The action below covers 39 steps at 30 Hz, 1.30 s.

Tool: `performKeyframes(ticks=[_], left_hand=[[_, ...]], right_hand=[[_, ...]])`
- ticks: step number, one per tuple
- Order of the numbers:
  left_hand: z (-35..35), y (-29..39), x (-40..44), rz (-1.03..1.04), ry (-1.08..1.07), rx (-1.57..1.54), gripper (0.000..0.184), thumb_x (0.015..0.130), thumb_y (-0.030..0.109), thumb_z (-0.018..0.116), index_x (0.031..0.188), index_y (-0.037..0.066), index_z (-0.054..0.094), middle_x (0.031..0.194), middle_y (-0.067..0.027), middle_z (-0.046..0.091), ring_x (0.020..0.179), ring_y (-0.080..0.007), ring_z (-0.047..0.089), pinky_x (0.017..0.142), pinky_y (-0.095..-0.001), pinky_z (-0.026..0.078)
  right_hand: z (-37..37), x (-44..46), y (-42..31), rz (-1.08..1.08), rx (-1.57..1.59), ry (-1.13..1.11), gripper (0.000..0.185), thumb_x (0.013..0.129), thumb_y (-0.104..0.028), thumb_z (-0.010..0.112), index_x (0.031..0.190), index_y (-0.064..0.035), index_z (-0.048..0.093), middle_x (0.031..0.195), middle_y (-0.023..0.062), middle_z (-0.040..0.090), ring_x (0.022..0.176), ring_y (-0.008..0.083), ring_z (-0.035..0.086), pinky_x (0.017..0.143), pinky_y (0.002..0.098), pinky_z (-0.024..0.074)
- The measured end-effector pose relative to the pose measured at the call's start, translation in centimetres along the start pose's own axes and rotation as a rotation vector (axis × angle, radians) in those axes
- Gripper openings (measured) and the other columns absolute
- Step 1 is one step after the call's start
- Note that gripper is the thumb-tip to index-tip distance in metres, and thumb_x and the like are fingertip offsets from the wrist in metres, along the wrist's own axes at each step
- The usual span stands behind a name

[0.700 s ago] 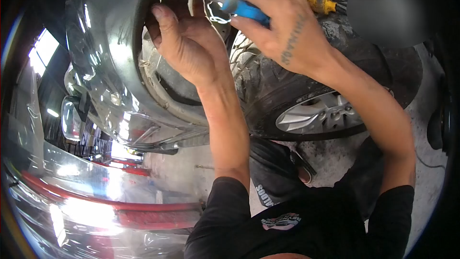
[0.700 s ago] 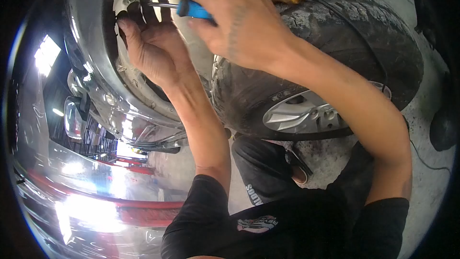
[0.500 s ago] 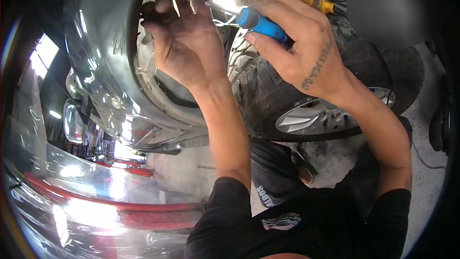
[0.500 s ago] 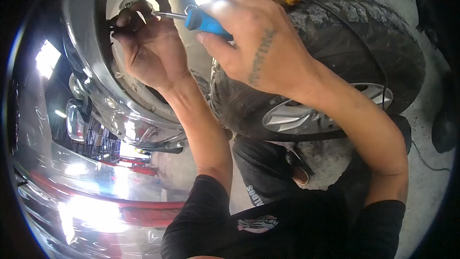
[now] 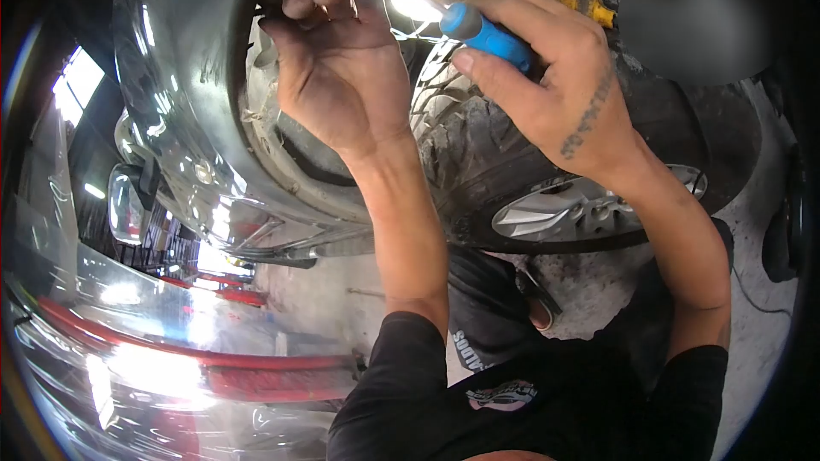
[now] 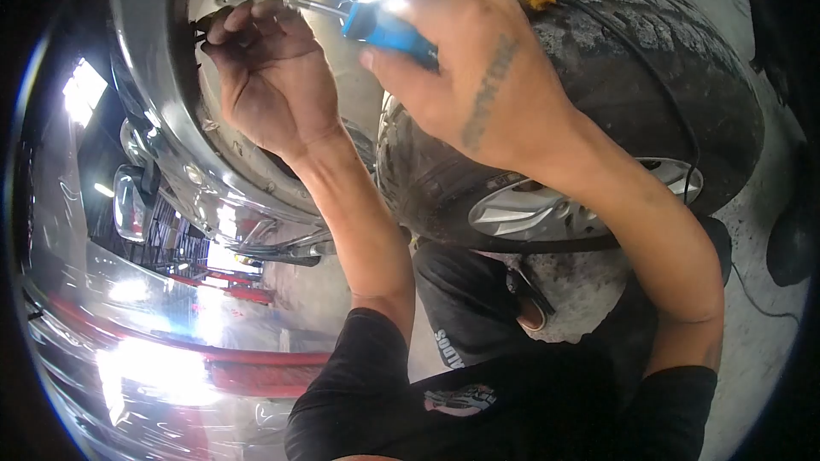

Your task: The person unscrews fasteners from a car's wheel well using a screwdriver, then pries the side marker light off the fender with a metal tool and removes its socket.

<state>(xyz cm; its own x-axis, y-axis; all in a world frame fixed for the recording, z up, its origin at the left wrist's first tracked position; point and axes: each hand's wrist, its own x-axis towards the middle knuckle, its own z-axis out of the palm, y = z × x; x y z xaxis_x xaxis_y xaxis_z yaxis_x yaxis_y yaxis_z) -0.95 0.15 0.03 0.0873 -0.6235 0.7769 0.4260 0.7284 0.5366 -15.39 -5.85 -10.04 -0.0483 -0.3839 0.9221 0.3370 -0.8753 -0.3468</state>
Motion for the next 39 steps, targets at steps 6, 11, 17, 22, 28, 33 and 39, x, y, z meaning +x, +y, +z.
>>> performKeyframes(ticks=[6,11,17,22,28,33,39], left_hand=[[0.0,0.8,0.2,-0.094,-0.032,-0.129,0.008,0.096,0.008,0.050,0.089,0.005,0.053,0.085,-0.0017,0.051,0.082,-0.0143,0.051,0.075,-0.0297,0.044],[-0.2,0.3,-0.2,-0.168,0.025,-0.056,0.012,0.099,0.013,0.051,0.093,0.005,0.055,0.085,-0.0022,0.053,0.080,-0.0148,0.052,0.070,-0.0287,0.046],[-2.0,1.4,-6.9,-0.031,0.243,0.319,0.020,0.099,0.019,0.059,0.107,0.001,0.063,0.085,-0.0112,0.065,0.072,-0.0249,0.064,0.058,-0.0364,0.053],[-4.8,5.2,-20.7,-0.031,0.398,0.640,0.020,0.094,0.011,0.064,0.109,-0.002,0.064,0.085,-0.0173,0.066,0.073,-0.0296,0.068,0.055,-0.0399,0.057],[-12.5,13.8,-39.1,-0.064,1.163,0.858,0.024,0.093,0.007,0.059,0.111,-0.008,0.065,0.093,-0.0189,0.068,0.081,-0.0291,0.070,0.066,-0.0398,0.060],[-23.2,18.9,-51.2,-0.244,1.564,0.933,0.029,0.093,0.009,0.061,0.116,-0.008,0.064,0.097,-0.0176,0.068,0.083,-0.0269,0.070,0.067,-0.0375,0.059],[-37.2,23.2,-51.5,-0.379,1.566,1.270,0.028,0.092,0.012,0.064,0.112,-0.007,0.069,0.093,-0.0157,0.072,0.082,-0.0272,0.071,0.069,-0.0372,0.059]], right_hand=[[-0.6,0.4,-1.1,0.272,0.246,-0.044,0.032,0.091,-0.009,0.073,0.121,0.0029,0.068,0.092,0.0030,0.061,0.077,0.0086,0.054,0.068,0.0250,0.0440],[-1.1,0.5,-1.6,0.283,0.100,-0.149,0.034,0.094,-0.011,0.072,0.124,0.0027,0.068,0.093,0.0017,0.063,0.078,0.0069,0.054,0.069,0.0225,0.0435],[-0.6,0.6,-0.5,0.149,0.041,-0.122,0.018,0.089,-0.016,0.072,0.094,0.0013,0.069,0.072,0.0053,0.061,0.059,0.0118,0.054,0.051,0.0290,0.0427],[-0.5,-1.4,0.1,0.369,-0.245,-0.211,0.036,0.097,-0.021,0.074,0.127,-0.0009,0.071,0.091,-0.0002,0.066,0.080,0.0067,0.057,0.072,0.0212,0.0453],[-2.7,-1.0,3.7,-0.034,-0.220,-0.562,0.027,0.104,-0.014,0.059,0.123,-0.0054,0.075,0.108,0.0064,0.077,0.084,0.0129,0.066,0.078,0.0256,0.0502],[1.7,-0.2,0.5,0.082,0.023,-0.423,0.027,0.102,-0.019,0.067,0.116,0.0032,0.070,0.078,0.0089,0.069,0.048,0.0065,0.050,0.038,0.0202,0.0359],[-0.5,-0.5,1.3,-0.025,-0.213,-0.501,0.028,0.103,-0.018,0.062,0.118,0.0053,0.068,0.076,0.0069,0.063,0.057,0.0093,0.052,0.049,0.0224,0.0367]])
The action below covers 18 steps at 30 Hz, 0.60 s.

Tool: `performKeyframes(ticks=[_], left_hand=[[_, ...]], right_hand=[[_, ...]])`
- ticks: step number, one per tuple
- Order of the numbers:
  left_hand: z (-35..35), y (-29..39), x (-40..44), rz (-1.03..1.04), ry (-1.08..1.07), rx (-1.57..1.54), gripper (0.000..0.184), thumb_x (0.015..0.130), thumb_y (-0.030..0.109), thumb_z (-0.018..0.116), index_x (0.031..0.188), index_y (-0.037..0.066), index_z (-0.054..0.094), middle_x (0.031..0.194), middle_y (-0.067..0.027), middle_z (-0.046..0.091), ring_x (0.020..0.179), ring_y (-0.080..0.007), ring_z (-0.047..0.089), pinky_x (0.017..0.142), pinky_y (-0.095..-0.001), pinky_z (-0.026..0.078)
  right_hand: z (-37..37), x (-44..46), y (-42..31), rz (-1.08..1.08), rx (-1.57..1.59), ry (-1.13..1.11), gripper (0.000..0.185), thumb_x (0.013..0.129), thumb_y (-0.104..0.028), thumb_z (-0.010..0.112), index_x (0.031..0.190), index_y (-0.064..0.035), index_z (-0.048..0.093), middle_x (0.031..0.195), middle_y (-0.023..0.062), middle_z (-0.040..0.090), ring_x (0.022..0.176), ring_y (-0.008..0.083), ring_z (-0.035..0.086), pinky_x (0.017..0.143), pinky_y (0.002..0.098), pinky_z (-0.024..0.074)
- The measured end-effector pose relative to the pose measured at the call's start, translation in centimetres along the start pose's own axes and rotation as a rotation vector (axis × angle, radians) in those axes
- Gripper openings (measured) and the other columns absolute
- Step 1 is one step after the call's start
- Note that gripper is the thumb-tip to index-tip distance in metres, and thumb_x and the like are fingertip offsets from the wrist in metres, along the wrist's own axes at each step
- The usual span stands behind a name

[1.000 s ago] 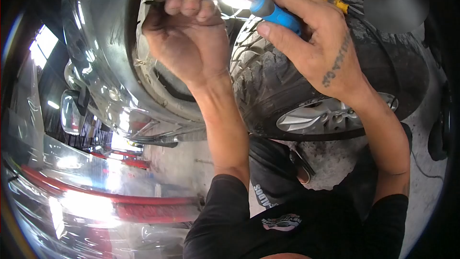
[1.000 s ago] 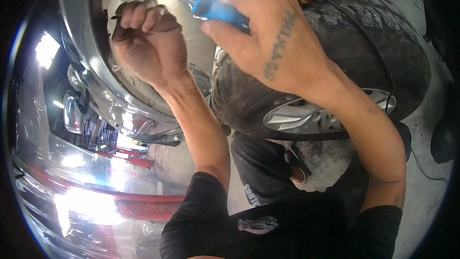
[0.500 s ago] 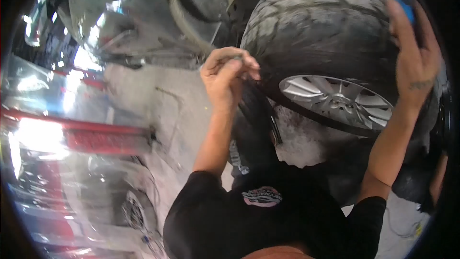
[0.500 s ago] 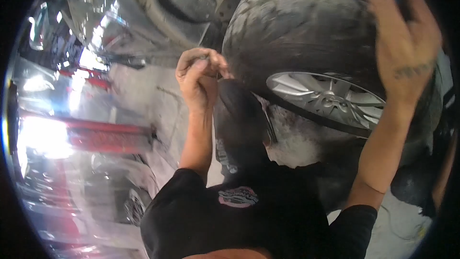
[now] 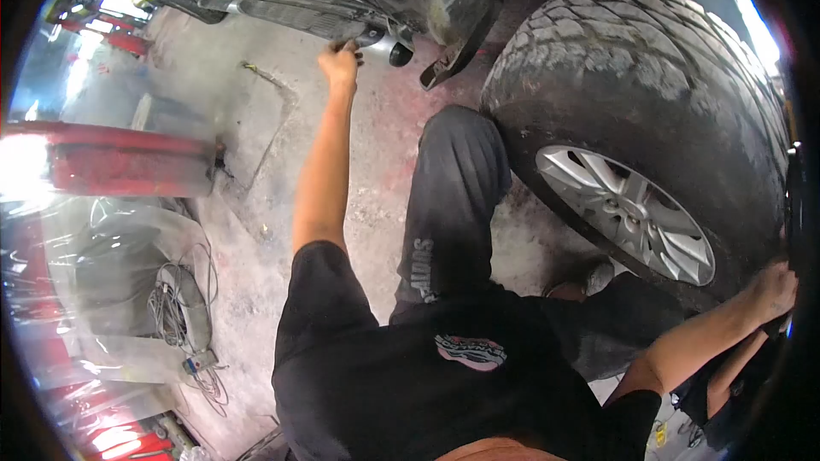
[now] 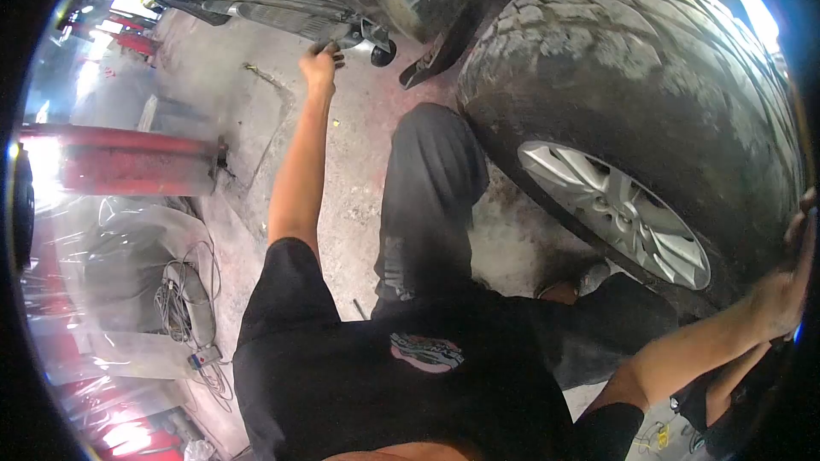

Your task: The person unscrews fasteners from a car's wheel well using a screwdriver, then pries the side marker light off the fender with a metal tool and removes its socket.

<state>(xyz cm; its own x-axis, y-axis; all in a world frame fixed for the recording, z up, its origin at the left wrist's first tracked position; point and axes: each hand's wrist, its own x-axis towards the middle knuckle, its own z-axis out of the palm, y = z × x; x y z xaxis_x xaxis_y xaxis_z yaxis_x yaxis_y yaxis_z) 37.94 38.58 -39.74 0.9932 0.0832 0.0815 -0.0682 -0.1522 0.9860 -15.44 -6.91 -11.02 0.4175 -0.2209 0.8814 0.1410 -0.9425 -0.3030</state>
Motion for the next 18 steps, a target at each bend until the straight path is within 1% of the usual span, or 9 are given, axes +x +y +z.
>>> performKeyframes(ticks=[2,4,5,7,8,11,15,17,18], left_hand=[[1.7,-0.3,4.8,0.095,0.025,0.133,0.027,0.090,0.012,0.066,0.110,-0.006,0.072,0.091,-0.0165,0.074,0.083,-0.0302,0.073,0.071,-0.0401,0.059],[2.9,-1.2,7.9,0.424,0.141,0.669,0.026,0.083,0.015,0.071,0.105,0.002,0.077,0.094,-0.0182,0.076,0.087,-0.0381,0.073,0.081,-0.0478,0.057],[3.5,-1.7,9.2,0.421,0.138,0.660,0.026,0.083,0.015,0.071,0.105,0.002,0.077,0.094,-0.0182,0.076,0.087,-0.0381,0.073,0.081,-0.0478,0.057],[4.8,-1.6,10.5,0.366,0.058,0.814,0.030,0.079,0.018,0.071,0.107,0.011,0.079,0.104,-0.0194,0.075,0.102,-0.0437,0.070,0.094,-0.0564,0.051],[5.3,-1.6,10.4,0.347,0.035,0.843,0.030,0.080,0.019,0.069,0.107,0.009,0.079,0.106,-0.0194,0.075,0.106,-0.0418,0.070,0.100,-0.0579,0.047],[6.6,-2.9,11.8,0.318,0.051,0.906,0.030,0.080,0.014,0.068,0.109,0.010,0.078,0.110,-0.0188,0.075,0.109,-0.0413,0.069,0.100,-0.0564,0.048],[5.6,-4.7,11.8,0.286,0.068,0.591,0.033,0.082,0.009,0.066,0.113,0.007,0.076,0.111,-0.0206,0.075,0.111,-0.0407,0.069,0.097,-0.0537,0.051],[4.3,-5.7,11.0,0.415,0.133,0.391,0.034,0.083,0.004,0.065,0.116,0.002,0.074,0.113,-0.0238,0.074,0.114,-0.0393,0.069,0.095,-0.0502,0.053],[3.5,-5.6,9.4,0.378,0.118,0.360,0.031,0.086,0.003,0.065,0.115,-0.003,0.072,0.111,-0.0247,0.074,0.111,-0.0382,0.070,0.093,-0.0470,0.054]], right_hand=[[-0.9,-1.0,0.6,0.023,-0.072,-0.012,0.030,0.103,-0.019,0.062,0.120,0.0047,0.067,0.080,0.0073,0.064,0.061,0.0103,0.053,0.053,0.0233,0.0380],[-1.6,-1.9,1.2,0.059,-0.134,-0.032,0.031,0.103,-0.019,0.062,0.122,0.0041,0.067,0.083,0.0077,0.065,0.065,0.0112,0.054,0.057,0.0243,0.0392],[-1.9,-2.3,1.5,0.073,-0.164,-0.039,0.031,0.103,-0.020,0.062,0.123,0.0038,0.066,0.085,0.0079,0.065,0.067,0.0117,0.055,0.059,0.0247,0.0399],[-2.4,-2.8,1.9,0.102,-0.215,-0.060,0.033,0.103,-0.021,0.061,0.125,0.0032,0.065,0.088,0.0083,0.066,0.071,0.0127,0.057,0.062,0.0257,0.0412],[-2.8,-2.9,1.9,0.111,-0.238,-0.069,0.033,0.103,-0.021,0.061,0.126,0.0029,0.065,0.090,0.0085,0.066,0.074,0.0132,0.057,0.064,0.0261,0.0418],[-3.3,-3.3,2.2,0.134,-0.284,-0.085,0.035,0.103,-0.022,0.061,0.129,0.0020,0.064,0.095,0.0091,0.067,0.080,0.0146,0.059,0.070,0.0275,0.0437],[-3.7,-3.5,2.8,0.149,-0.318,-0.100,0.038,0.104,-0.024,0.061,0.133,0.0008,0.062,0.102,0.0098,0.069,0.088,0.0165,0.062,0.078,0.0294,0.0463],[-4.0,-3.6,3.2,0.141,-0.333,-0.094,0.040,0.104,-0.024,0.060,0.135,0.0001,0.061,0.105,0.0102,0.070,0.092,0.0175,0.063,0.081,0.0304,0.0476],[-4.2,-3.6,3.4,0.135,-0.338,-0.089,0.041,0.104,-0.025,0.060,0.136,-0.0002,0.061,0.107,0.0104,0.070,0.094,0.0179,0.064,0.083,0.0308,0.0482]])
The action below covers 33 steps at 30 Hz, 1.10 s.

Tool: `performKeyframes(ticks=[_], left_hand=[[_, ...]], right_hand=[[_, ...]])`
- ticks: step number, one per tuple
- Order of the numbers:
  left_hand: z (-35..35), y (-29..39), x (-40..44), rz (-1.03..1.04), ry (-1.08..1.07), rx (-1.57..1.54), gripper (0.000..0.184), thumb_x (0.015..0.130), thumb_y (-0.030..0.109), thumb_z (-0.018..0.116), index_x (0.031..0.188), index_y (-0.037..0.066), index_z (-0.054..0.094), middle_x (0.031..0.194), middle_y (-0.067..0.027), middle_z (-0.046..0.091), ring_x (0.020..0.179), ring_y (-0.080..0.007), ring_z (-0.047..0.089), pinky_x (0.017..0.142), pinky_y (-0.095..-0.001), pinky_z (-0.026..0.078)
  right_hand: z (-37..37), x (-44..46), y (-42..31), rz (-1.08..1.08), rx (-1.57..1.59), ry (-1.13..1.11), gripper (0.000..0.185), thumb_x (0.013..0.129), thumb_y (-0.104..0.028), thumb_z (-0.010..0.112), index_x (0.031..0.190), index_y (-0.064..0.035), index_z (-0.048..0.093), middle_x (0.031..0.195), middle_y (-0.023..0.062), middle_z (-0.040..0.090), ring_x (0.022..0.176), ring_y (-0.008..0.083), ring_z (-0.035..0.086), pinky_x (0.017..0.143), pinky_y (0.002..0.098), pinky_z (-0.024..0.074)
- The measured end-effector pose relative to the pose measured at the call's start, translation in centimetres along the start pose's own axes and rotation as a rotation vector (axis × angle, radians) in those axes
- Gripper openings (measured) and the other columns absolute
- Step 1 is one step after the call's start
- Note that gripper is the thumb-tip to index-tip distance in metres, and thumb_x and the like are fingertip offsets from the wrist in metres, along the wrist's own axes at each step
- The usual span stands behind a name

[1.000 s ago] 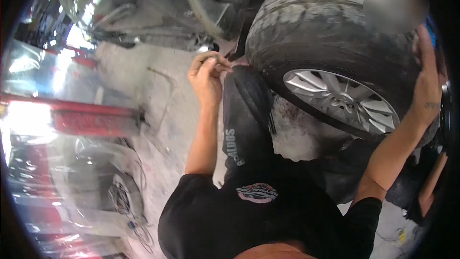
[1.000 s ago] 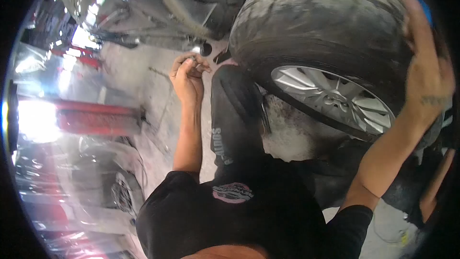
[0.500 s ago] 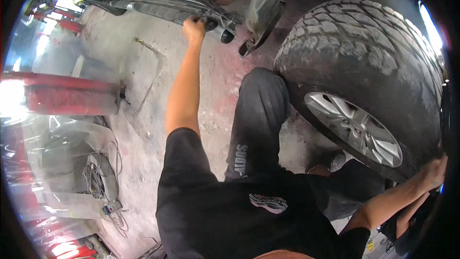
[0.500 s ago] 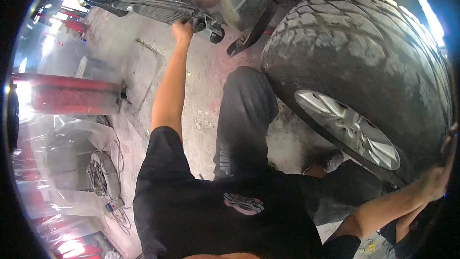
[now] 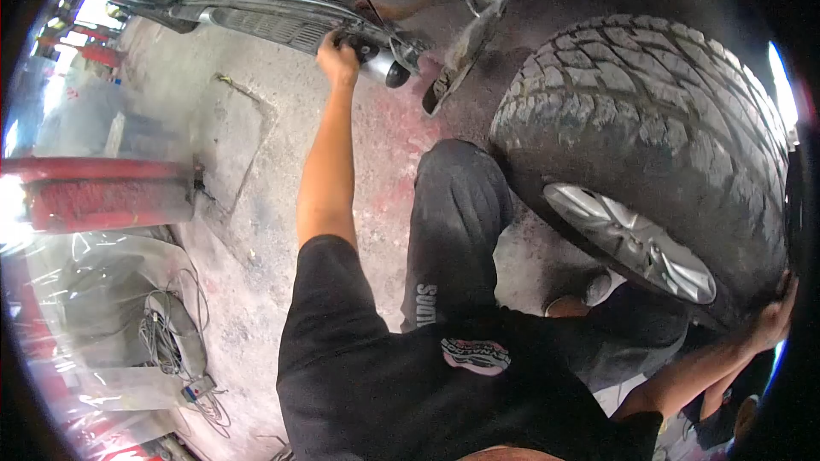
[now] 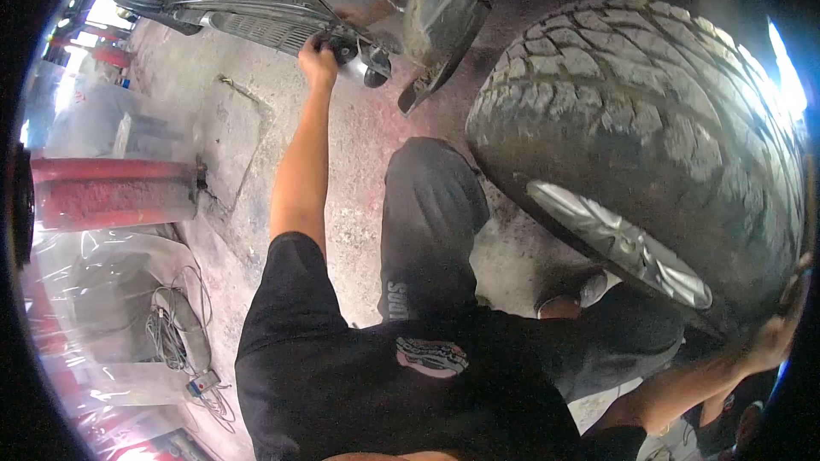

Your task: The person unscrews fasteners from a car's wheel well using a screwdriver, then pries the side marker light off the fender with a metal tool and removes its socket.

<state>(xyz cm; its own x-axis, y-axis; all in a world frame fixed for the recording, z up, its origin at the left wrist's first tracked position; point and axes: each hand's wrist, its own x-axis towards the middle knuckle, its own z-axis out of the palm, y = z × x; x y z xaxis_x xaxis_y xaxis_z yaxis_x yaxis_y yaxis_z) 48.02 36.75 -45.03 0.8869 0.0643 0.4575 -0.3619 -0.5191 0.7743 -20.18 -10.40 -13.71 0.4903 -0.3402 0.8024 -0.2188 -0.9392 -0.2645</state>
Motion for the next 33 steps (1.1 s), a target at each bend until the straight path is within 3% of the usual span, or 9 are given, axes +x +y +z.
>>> performKeyframes(ticks=[11,15,17,19,21,24,26,31,33], left_hand=[[-8.2,9.8,-20.4,-0.022,-0.335,-0.465,0.021,0.100,0.002,0.057,0.111,-0.009,0.071,0.091,-0.0122,0.073,0.088,-0.0194,0.071,0.077,-0.0318,0.058],[-9.4,27.0,-22.3,0.191,-0.390,-0.430,0.025,0.104,0.009,0.057,0.117,-0.008,0.070,0.094,-0.0147,0.073,0.090,-0.0203,0.070,0.085,-0.0354,0.059],[-8.7,34.4,-22.2,0.187,-0.433,-0.647,0.030,0.106,0.013,0.055,0.121,-0.010,0.068,0.101,-0.0167,0.073,0.093,-0.0219,0.070,0.087,-0.0376,0.058],[-6.8,39.9,-21.1,0.171,-0.502,-0.912,0.036,0.107,0.017,0.055,0.126,-0.012,0.063,0.111,-0.0178,0.070,0.099,-0.0250,0.070,0.090,-0.0397,0.057],[-4.1,43.8,-19.1,0.044,-0.635,-1.179,0.037,0.108,0.019,0.053,0.129,-0.011,0.059,0.119,-0.0164,0.067,0.110,-0.0264,0.066,0.096,-0.0421,0.054],[-0.6,47.5,-17.0,0.019,-0.807,-1.436,0.034,0.108,0.021,0.052,0.128,-0.005,0.059,0.124,-0.0139,0.064,0.119,-0.0261,0.060,0.104,-0.0480,0.048],[1.8,47.9,-15.0,-0.007,-0.822,-1.503,0.032,0.109,0.023,0.051,0.127,-0.003,0.059,0.125,-0.0124,0.063,0.121,-0.0257,0.058,0.106,-0.0507,0.045],[3.5,48.3,-12.7,-0.109,-0.728,-1.537,0.028,0.108,0.027,0.053,0.127,0.008,0.062,0.128,-0.0073,0.063,0.123,-0.0241,0.055,0.106,-0.0506,0.041],[3.8,48.2,-12.4,-0.119,-0.716,-1.550,0.028,0.109,0.029,0.053,0.127,0.010,0.062,0.129,-0.0063,0.062,0.122,-0.0232,0.056,0.103,-0.0484,0.043]], right_hand=[[4.5,3.0,-7.2,0.073,0.074,-0.033,0.046,0.105,-0.031,0.060,0.140,-0.0011,0.061,0.112,0.0098,0.072,0.103,0.0223,0.068,0.097,0.0346,0.0522],[6.7,7.3,-18.0,0.076,0.143,-0.379,0.025,0.102,-0.022,0.059,0.102,0.0010,0.069,0.074,0.0088,0.062,0.062,0.0156,0.057,0.056,0.0319,0.0483],[13.1,7.9,-15.9,-0.355,0.287,-0.110,0.029,0.106,-0.024,0.054,0.102,0.0013,0.067,0.081,0.0146,0.062,0.067,0.0204,0.060,0.061,0.0384,0.0519],[14.3,10.3,-17.3,-0.385,-0.105,-0.609,0.032,0.104,-0.025,0.053,0.095,0.0023,0.066,0.089,0.0212,0.063,0.074,0.0265,0.065,0.066,0.0432,0.0547],[18.1,11.5,-15.9,-0.677,-0.201,-0.371,0.030,0.101,-0.022,0.053,0.092,0.0019,0.068,0.082,0.0227,0.063,0.072,0.0300,0.067,0.067,0.0426,0.0555],[22.2,13.8,-14.9,-0.653,-0.130,-0.404,0.029,0.096,-0.019,0.053,0.088,0.0034,0.070,0.081,0.0261,0.066,0.073,0.0378,0.069,0.072,0.0465,0.0564],[23.6,15.1,-14.8,-0.183,0.177,-0.397,0.032,0.094,-0.019,0.053,0.089,0.0063,0.071,0.085,0.0295,0.069,0.080,0.0448,0.070,0.077,0.0502,0.0562],[25.4,18.0,-14.5,-0.385,0.202,-0.552,0.037,0.095,-0.022,0.050,0.099,0.0065,0.072,0.097,0.0301,0.072,0.093,0.0447,0.071,0.079,0.0511,0.0572],[25.2,18.6,-14.4,-0.104,0.356,-0.784,0.038,0.097,-0.022,0.048,0.103,0.0063,0.073,0.101,0.0300,0.072,0.092,0.0414,0.073,0.078,0.0488,0.0583]])
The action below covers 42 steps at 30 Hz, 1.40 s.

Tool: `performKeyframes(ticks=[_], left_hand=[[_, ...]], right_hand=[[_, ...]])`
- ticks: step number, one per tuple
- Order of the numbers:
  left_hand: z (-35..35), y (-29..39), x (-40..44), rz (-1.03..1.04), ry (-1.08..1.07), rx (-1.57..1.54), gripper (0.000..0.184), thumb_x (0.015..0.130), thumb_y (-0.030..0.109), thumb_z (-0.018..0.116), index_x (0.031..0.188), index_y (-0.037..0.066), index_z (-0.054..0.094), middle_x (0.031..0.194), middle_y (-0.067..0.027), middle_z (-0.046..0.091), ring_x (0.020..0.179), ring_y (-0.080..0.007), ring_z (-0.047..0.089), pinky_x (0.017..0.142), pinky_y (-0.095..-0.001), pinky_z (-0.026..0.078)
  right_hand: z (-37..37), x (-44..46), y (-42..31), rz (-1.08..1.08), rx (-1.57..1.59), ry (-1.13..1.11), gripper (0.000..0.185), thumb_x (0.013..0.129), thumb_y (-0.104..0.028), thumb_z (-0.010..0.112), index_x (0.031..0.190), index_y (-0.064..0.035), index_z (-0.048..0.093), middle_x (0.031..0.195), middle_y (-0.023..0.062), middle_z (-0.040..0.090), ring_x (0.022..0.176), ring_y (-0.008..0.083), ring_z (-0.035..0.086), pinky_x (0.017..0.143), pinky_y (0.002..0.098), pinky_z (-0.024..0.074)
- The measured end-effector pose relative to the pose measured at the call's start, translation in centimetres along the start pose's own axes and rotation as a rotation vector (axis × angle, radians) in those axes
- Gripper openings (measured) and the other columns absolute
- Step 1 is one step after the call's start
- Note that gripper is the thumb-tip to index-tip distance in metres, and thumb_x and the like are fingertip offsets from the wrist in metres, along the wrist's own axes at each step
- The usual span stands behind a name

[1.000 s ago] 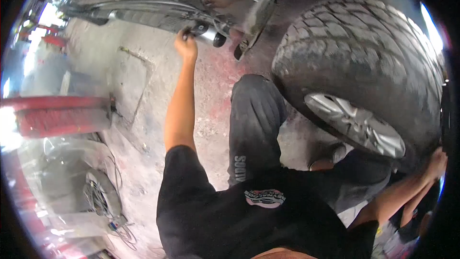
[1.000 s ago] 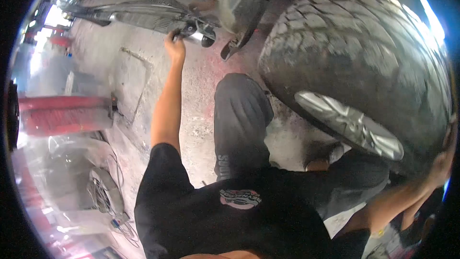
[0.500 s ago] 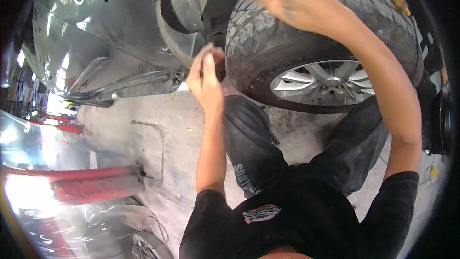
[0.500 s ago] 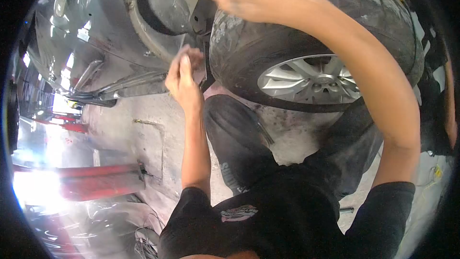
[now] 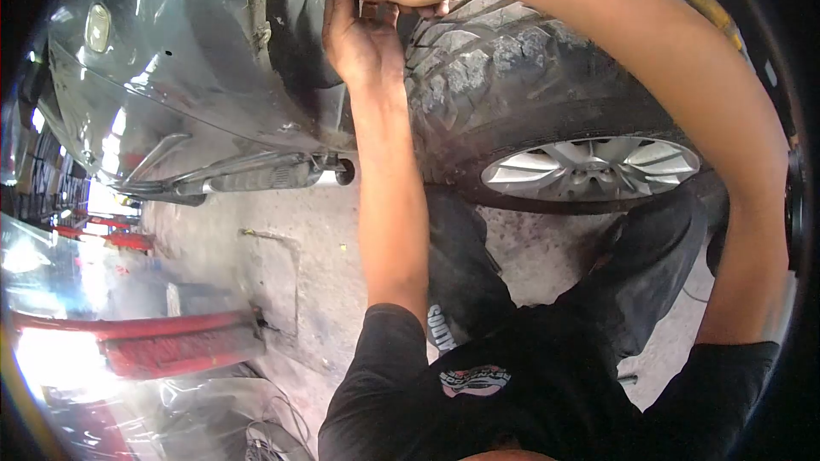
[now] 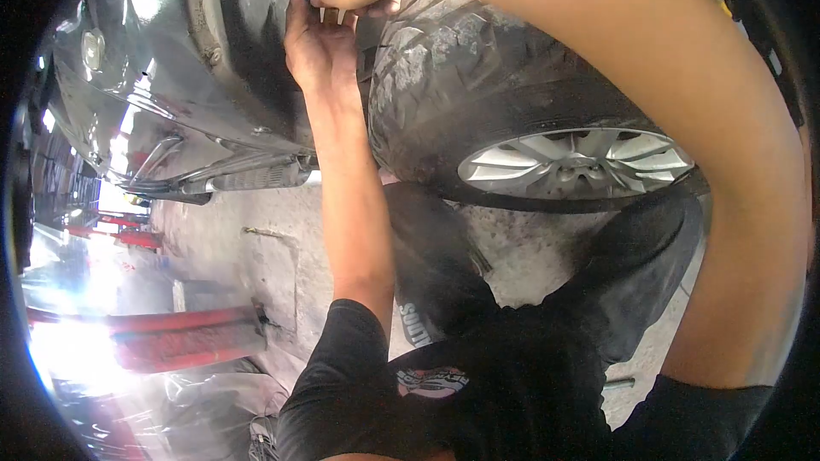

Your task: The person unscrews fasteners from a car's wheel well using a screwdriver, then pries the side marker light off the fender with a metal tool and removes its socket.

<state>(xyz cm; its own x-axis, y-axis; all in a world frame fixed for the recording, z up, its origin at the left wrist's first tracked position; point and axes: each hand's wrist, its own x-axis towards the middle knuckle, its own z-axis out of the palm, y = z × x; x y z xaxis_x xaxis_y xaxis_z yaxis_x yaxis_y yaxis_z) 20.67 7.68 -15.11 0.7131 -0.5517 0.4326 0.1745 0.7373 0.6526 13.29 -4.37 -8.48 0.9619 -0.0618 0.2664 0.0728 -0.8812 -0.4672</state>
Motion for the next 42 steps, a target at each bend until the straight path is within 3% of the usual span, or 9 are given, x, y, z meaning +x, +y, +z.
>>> performKeyframes(ticks=[2,13,17,19,23,25,28,31,42], left_hand=[[-0.4,-0.1,0.2,0.025,-0.064,0.035,0.029,0.109,0.029,0.052,0.127,0.009,0.061,0.129,-0.0058,0.061,0.120,-0.0230,0.056,0.100,-0.0481,0.044],[-1.1,-0.7,2.0,0.112,0.053,0.076,0.025,0.109,0.023,0.050,0.123,0.006,0.062,0.119,-0.0064,0.064,0.111,-0.0210,0.058,0.093,-0.0429,0.045],[-0.5,-1.3,2.4,0.197,0.160,0.074,0.024,0.107,0.018,0.055,0.118,0.000,0.067,0.113,-0.0078,0.068,0.105,-0.0190,0.062,0.088,-0.0409,0.047],[-0.1,-1.5,2.6,0.213,0.191,0.054,0.023,0.107,0.018,0.055,0.115,-0.001,0.067,0.110,-0.0081,0.068,0.101,-0.0187,0.062,0.086,-0.0390,0.047],[-0.8,-1.4,2.9,0.220,0.079,0.066,0.024,0.111,0.020,0.044,0.113,0.002,0.060,0.107,-0.0096,0.064,0.099,-0.0208,0.061,0.094,-0.0378,0.046],[-0.5,-1.3,2.9,0.196,0.088,0.024,0.024,0.111,0.020,0.045,0.112,0.001,0.060,0.106,-0.0095,0.064,0.098,-0.0208,0.061,0.094,-0.0378,0.047],[-0.7,-1.3,2.9,0.155,0.080,-0.031,0.024,0.111,0.019,0.045,0.111,0.001,0.060,0.105,-0.0092,0.064,0.098,-0.0208,0.061,0.092,-0.0373,0.048],[-0.6,-1.6,3.2,0.170,0.067,-0.030,0.024,0.111,0.019,0.045,0.111,0.001,0.060,0.104,-0.0089,0.063,0.097,-0.0210,0.060,0.090,-0.0368,0.049],[-1.3,-2.1,3.9,0.240,0.076,0.088,0.026,0.110,0.016,0.043,0.110,-0.002,0.062,0.108,-0.0116,0.064,0.099,-0.0243,0.062,0.090,-0.0394,0.050]], right_hand=[[-0.1,1.0,0.9,-0.163,-0.101,-0.100,0.039,0.099,-0.023,0.049,0.106,0.0071,0.072,0.103,0.0276,0.074,0.089,0.0372,0.074,0.074,0.0465,0.0596],[-1.9,-1.7,-1.9,0.125,0.323,-0.072,0.041,0.105,-0.025,0.047,0.094,0.0056,0.071,0.067,0.0100,0.064,0.056,0.0218,0.059,0.052,0.0380,0.0496],[-1.2,-0.1,1.1,0.027,0.383,-0.040,0.038,0.105,-0.023,0.049,0.093,0.0052,0.071,0.065,0.0096,0.062,0.057,0.0210,0.060,0.055,0.0368,0.0502],[-1.1,1.2,2.8,-0.355,0.036,-0.196,0.036,0.105,-0.023,0.051,0.094,0.0049,0.071,0.066,0.0093,0.063,0.060,0.0200,0.062,0.059,0.0351,0.0513],[-2.7,0.8,2.1,-0.191,0.172,-0.287,0.035,0.104,-0.023,0.052,0.098,0.0053,0.071,0.075,0.0128,0.068,0.071,0.0211,0.066,0.065,0.0352,0.0527],[-2.5,2.5,4.5,-0.905,-0.166,-0.142,0.036,0.105,-0.025,0.052,0.103,0.0053,0.071,0.084,0.0142,0.069,0.081,0.0210,0.067,0.072,0.0363,0.0534],[-1.1,0.4,4.6,-1.148,0.146,0.241,0.036,0.103,-0.027,0.056,0.106,0.0067,0.071,0.090,0.0156,0.070,0.086,0.0236,0.068,0.076,0.0380,0.0538],[-2.0,0.7,1.8,-0.140,0.274,-0.181,0.036,0.103,-0.027,0.057,0.106,0.0068,0.071,0.090,0.0156,0.070,0.086,0.0241,0.068,0.077,0.0380,0.0538],[-1.1,0.5,1.0,-0.136,0.020,0.032,0.037,0.102,-0.027,0.058,0.106,0.0072,0.071,0.090,0.0157,0.070,0.087,0.0257,0.068,0.078,0.0383,0.0538]])
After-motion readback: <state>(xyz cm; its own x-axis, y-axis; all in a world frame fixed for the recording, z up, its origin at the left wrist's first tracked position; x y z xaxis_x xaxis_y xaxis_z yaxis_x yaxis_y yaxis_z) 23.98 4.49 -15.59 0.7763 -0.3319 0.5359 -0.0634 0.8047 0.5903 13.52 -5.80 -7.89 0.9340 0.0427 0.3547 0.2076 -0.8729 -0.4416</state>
